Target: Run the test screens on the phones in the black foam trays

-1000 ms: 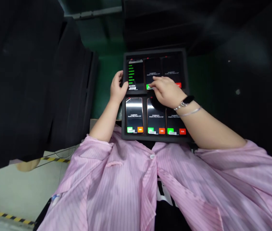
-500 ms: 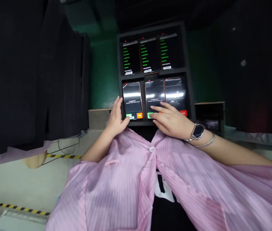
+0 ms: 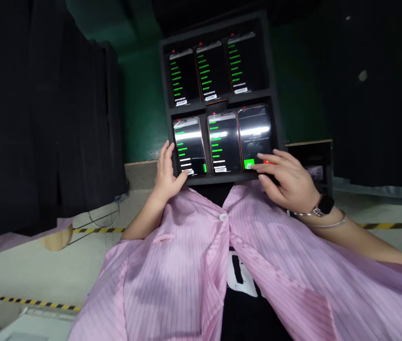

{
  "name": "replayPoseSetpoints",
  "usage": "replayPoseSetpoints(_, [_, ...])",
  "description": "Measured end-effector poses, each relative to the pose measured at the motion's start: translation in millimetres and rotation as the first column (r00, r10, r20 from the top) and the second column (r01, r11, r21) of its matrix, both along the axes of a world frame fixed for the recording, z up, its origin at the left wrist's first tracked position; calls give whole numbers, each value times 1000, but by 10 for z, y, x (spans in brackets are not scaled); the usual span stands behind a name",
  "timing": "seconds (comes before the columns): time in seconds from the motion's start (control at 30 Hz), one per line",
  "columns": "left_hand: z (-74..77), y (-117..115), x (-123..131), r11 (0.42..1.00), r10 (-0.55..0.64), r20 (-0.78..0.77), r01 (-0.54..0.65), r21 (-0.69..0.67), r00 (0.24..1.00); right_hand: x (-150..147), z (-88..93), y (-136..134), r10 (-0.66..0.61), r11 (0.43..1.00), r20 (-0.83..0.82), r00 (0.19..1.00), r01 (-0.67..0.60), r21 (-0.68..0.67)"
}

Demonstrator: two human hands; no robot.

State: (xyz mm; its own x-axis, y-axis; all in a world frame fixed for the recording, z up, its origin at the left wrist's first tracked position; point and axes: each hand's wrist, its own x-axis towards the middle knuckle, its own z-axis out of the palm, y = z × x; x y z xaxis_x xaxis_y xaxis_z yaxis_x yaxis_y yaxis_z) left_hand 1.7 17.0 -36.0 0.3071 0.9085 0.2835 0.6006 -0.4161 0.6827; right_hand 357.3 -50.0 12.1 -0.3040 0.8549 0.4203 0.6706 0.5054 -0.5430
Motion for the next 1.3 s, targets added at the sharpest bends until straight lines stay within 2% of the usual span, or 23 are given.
replayPoseSetpoints(0.2, [46,-44,35,999,31,-14,-31,-11,999,-207,176,86,112,990,-61,992,-117,-83])
replayPoseSetpoints(0.33, [66,-123,95,999,44,7,-43,-32,999,-228,154,100,128,989,-67,989,-133,-67])
replayPoseSetpoints(0.43, [94,-202,123,998,41,-2,-41,-42,999,-233,94,62,88,994,-28,996,-90,-62])
replayPoseSetpoints(0.6, [215,-264,73,997,8,-125,-18,-78,992,-276,38,7,-73,991,192,979,93,-97])
replayPoseSetpoints(0.73, [296,-156,32,994,2,-237,-27,-103,971,-301,30,114,-91,984,252,964,126,-123])
replayPoseSetpoints(0.97, [235,151,109,984,42,-200,-75,-162,979,-338,-64,454,-145,979,153,977,164,-123])
replayPoseSetpoints(1.07, [228,165,114,987,35,-177,-61,-146,984,-314,26,473,-146,974,138,980,166,-153])
replayPoseSetpoints(1.23, [256,103,83,995,8,-120,-20,-98,993,-139,373,369,-215,975,67,974,219,-48])
replayPoseSetpoints(1.3, [261,99,89,993,3,-97,-14,-113,995,-86,449,328,-229,973,33,973,230,-36])
